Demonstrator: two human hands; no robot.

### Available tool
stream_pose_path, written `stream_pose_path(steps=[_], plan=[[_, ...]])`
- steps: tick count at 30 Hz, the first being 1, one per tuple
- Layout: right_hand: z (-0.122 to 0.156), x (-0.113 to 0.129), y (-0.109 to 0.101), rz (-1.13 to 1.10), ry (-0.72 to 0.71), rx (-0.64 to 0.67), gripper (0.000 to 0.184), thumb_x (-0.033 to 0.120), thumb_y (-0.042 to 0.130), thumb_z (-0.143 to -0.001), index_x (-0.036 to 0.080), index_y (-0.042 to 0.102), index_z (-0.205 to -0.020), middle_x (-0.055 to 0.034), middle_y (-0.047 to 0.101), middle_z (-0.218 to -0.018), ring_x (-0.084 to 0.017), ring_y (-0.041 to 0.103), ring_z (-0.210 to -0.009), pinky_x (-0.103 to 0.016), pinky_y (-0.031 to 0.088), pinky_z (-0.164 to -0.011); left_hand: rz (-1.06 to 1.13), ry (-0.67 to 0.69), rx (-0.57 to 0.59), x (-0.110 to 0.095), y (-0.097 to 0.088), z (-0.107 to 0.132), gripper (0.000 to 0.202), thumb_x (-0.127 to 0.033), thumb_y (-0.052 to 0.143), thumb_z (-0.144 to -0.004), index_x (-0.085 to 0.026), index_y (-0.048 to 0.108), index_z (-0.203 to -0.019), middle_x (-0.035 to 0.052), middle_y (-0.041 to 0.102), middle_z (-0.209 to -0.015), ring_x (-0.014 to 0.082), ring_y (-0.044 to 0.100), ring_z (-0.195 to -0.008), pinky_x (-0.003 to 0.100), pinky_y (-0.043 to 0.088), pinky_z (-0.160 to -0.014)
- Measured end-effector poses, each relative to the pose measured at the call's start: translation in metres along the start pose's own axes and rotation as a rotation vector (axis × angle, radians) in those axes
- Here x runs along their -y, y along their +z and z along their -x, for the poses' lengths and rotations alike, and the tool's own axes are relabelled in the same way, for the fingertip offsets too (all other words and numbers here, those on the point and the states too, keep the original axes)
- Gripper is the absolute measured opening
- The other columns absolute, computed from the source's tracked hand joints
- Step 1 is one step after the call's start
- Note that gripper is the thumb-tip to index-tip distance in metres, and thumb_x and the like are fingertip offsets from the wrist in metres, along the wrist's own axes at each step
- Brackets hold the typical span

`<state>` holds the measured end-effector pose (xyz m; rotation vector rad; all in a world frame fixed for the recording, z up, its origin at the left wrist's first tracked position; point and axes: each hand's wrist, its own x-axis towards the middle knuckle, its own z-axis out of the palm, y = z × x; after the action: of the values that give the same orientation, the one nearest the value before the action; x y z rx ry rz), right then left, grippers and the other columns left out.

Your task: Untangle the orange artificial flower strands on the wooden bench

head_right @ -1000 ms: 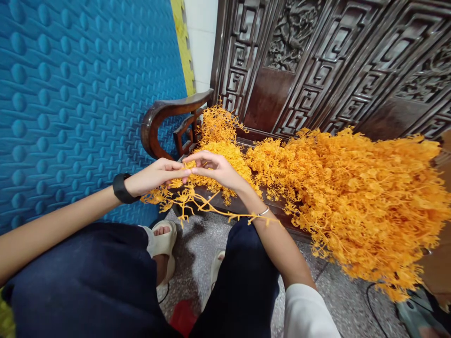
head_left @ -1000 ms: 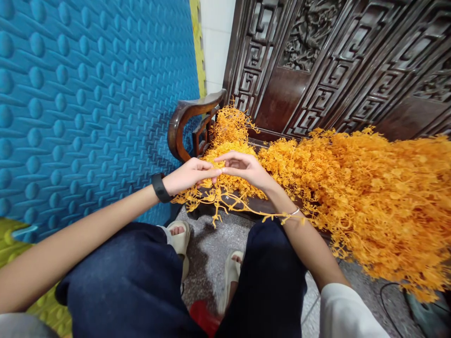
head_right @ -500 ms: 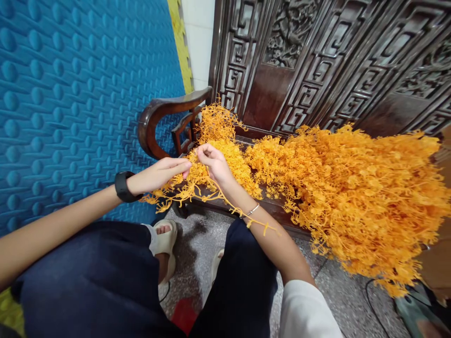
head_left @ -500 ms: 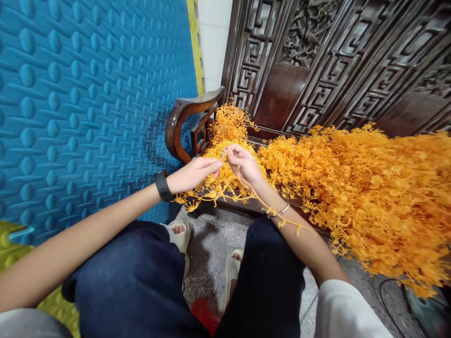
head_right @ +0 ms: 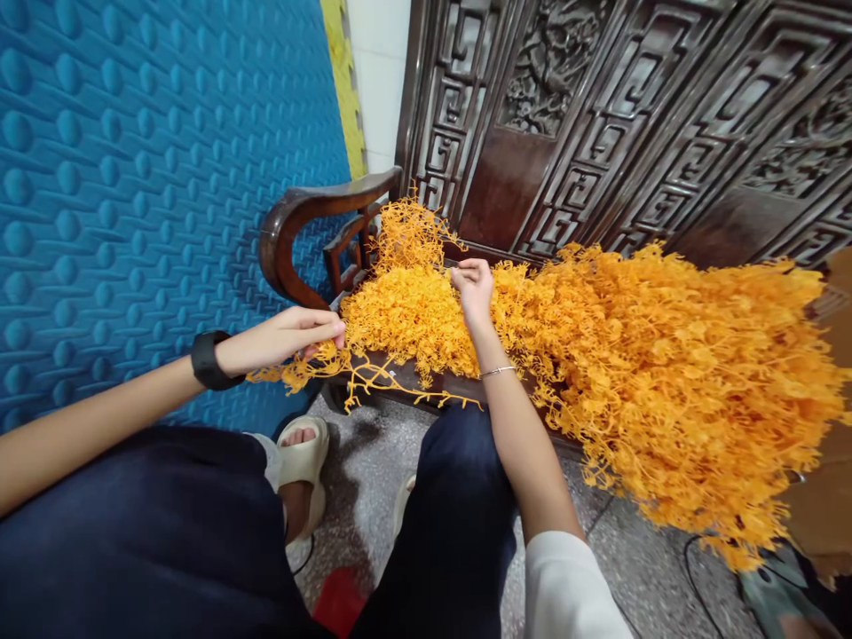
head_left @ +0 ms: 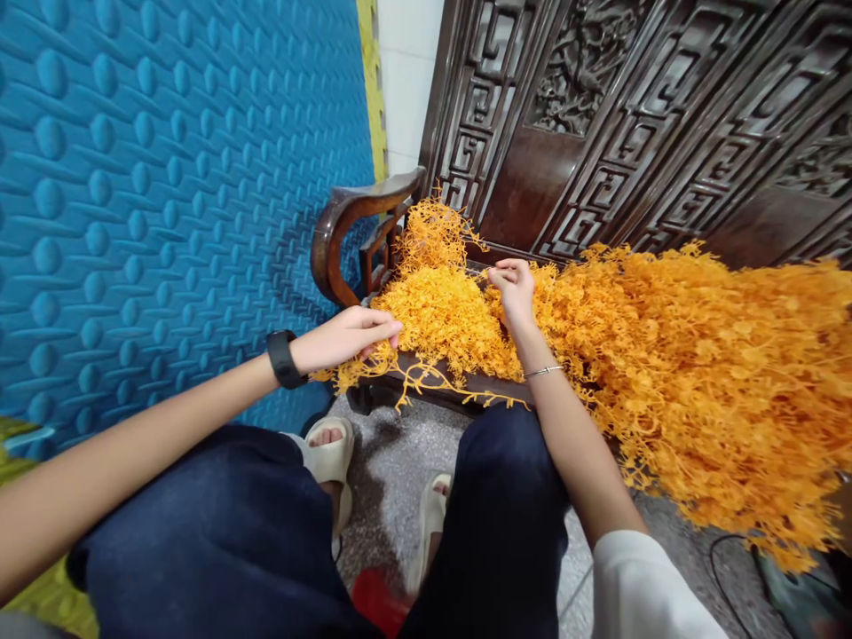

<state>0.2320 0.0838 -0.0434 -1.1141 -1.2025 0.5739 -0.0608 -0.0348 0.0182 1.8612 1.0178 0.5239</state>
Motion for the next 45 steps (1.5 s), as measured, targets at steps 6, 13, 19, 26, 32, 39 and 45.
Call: stream_pose_path(steps=[6, 13, 19, 26, 32, 39, 45], plan=[[0.001, -0.019, 0.023, 0.097, 0.026, 0.179, 0.016, 0.016, 0.062, -0.065, 0.018, 0.054, -0.079, -0.0045, 0.059, -0.088, -0.014, 0.055, -0.079, -0.035, 0.045, -0.082, 0.085, 0.037, -0.101, -0.007, -0.003, -0.002, 0.030, -0.041, 0.054, -0.081, -0.013, 0.058, -0.071, -0.0004, 0.055, -0.066, 0.0056, 0.041, -0.050, 0.019, 0.035, -0.049], [0.030, 0.031, 0.029, -0.122, 0.054, 0.573, 0.021, 0.033, 0.063, -0.077, 0.020, 0.063, -0.094, -0.0060, 0.065, -0.103, -0.016, 0.060, -0.093, -0.036, 0.047, -0.085, 0.190, 0.085, -0.179, -0.007, -0.004, -0.006, 0.026, -0.038, 0.055, -0.080, -0.013, 0.057, -0.072, -0.0004, 0.054, -0.068, 0.0056, 0.042, -0.052, 0.019, 0.038, -0.049], [0.077, 0.094, 0.044, -0.286, -0.007, 1.018, 0.044, 0.027, 0.076, -0.068, 0.025, 0.061, -0.109, -0.0025, 0.063, -0.109, -0.014, 0.061, -0.093, -0.033, 0.049, -0.088, 0.243, 0.097, -0.184, -0.009, -0.002, -0.007, 0.027, -0.039, 0.057, -0.080, -0.014, 0.055, -0.069, -0.0033, 0.048, -0.060, 0.0047, 0.041, -0.048, 0.018, 0.037, -0.046], [0.087, 0.101, 0.053, -0.281, -0.068, 0.797, 0.024, 0.037, 0.075, -0.068, 0.019, 0.064, -0.079, -0.0006, 0.063, -0.082, -0.012, 0.058, -0.079, -0.030, 0.048, -0.077, 0.201, 0.034, -0.238, -0.012, 0.000, -0.005, 0.027, -0.037, 0.064, -0.078, -0.019, 0.049, -0.090, -0.0101, 0.040, -0.041, 0.0048, 0.036, -0.033, 0.015, 0.025, -0.035], [0.086, 0.101, 0.052, -0.343, -0.073, 0.763, 0.024, 0.038, 0.075, -0.068, 0.020, 0.060, -0.074, -0.0010, 0.059, -0.084, -0.013, 0.056, -0.082, -0.030, 0.046, -0.076, 0.049, -0.015, -0.066, -0.015, -0.003, -0.001, 0.028, -0.037, 0.056, -0.083, -0.014, 0.059, -0.100, -0.0104, 0.032, -0.034, 0.0051, 0.028, -0.029, 0.018, 0.018, -0.032], [0.093, 0.102, 0.057, -0.398, 0.030, 0.831, 0.026, 0.039, 0.073, -0.069, 0.020, 0.058, -0.077, 0.0006, 0.055, -0.080, -0.012, 0.052, -0.079, -0.029, 0.043, -0.077, 0.070, 0.168, -0.060, -0.015, 0.001, -0.003, 0.021, -0.034, 0.063, -0.077, -0.015, 0.056, -0.073, -0.0045, 0.048, -0.061, 0.0068, 0.042, -0.055, 0.020, 0.034, -0.051], [0.098, 0.100, 0.062, -0.406, 0.032, 0.753, 0.025, 0.038, 0.076, -0.066, 0.020, 0.060, -0.073, 0.0009, 0.058, -0.079, -0.013, 0.052, -0.079, -0.030, 0.042, -0.078, 0.073, 0.206, -0.092, -0.011, 0.002, -0.007, 0.023, -0.035, 0.063, -0.076, -0.013, 0.057, -0.075, -0.0010, 0.055, -0.075, 0.0111, 0.050, -0.074, 0.026, 0.042, -0.072]])
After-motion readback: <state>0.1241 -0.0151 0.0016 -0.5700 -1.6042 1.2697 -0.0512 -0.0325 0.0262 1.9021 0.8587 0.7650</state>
